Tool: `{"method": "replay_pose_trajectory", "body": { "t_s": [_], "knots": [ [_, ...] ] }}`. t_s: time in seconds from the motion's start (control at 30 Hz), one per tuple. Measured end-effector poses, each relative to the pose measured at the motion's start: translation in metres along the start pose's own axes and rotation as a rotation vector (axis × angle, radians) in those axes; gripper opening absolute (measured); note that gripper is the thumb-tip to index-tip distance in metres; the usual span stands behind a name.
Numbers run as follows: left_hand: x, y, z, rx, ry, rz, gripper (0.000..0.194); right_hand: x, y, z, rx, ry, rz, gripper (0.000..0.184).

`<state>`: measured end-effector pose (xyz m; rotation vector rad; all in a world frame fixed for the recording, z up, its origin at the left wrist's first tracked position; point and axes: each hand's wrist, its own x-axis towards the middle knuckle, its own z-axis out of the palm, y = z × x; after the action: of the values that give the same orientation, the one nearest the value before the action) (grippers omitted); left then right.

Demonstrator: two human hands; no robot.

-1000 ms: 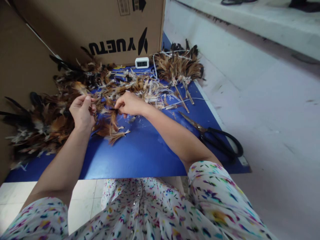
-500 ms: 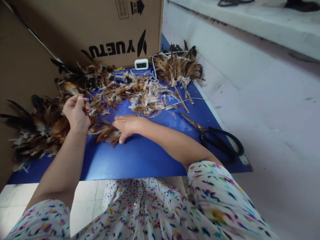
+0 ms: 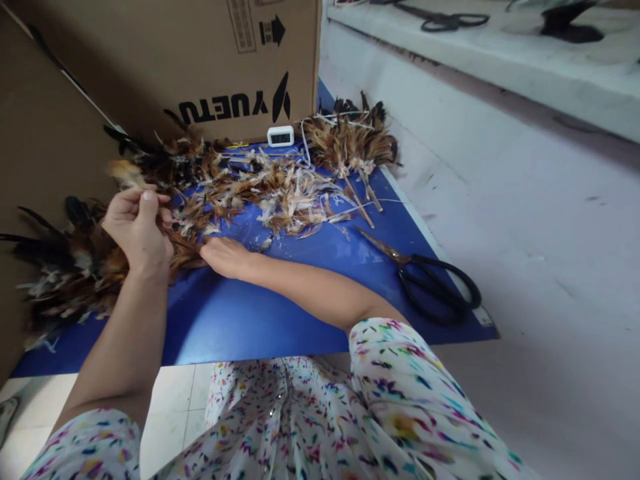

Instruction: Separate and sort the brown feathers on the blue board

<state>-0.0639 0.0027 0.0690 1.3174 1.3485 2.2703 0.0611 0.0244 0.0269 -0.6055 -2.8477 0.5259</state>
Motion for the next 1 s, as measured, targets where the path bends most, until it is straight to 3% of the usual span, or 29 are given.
{"method": "replay_pose_trajectory", "body": {
  "t_s": [0.1,0.23,0.4,0.67,0.83,1.0],
  "knots": [
    [-0.003,-0.002,0.002,0.024,-0.019,-0.013,0.014,0.007,0.012,-0.004,0.004,0.192,0.02,0.028],
    [-0.004,-0.012,0.002,0.02,-0.035,-0.052,0.024,0.007,0.038,-0.006,-0.139,0.356,0.221,0.035],
    [-0.006,-0.022,0.001,0.054,-0.047,-0.098,0.032,0.008,0.059,-0.003,-0.131,0.242,0.277,0.032],
    [-0.006,-0.028,0.0,0.089,-0.031,-0.11,0.032,0.004,0.061,-0.007,-0.115,0.328,0.178,0.035],
    [-0.006,-0.029,0.001,0.089,-0.036,-0.141,0.03,0.007,0.06,0.005,-0.159,0.258,0.179,0.037],
    [-0.009,-0.03,0.004,0.071,-0.069,-0.154,0.026,0.003,0.043,0.008,-0.192,0.203,-0.025,0.035]
  ]
}}
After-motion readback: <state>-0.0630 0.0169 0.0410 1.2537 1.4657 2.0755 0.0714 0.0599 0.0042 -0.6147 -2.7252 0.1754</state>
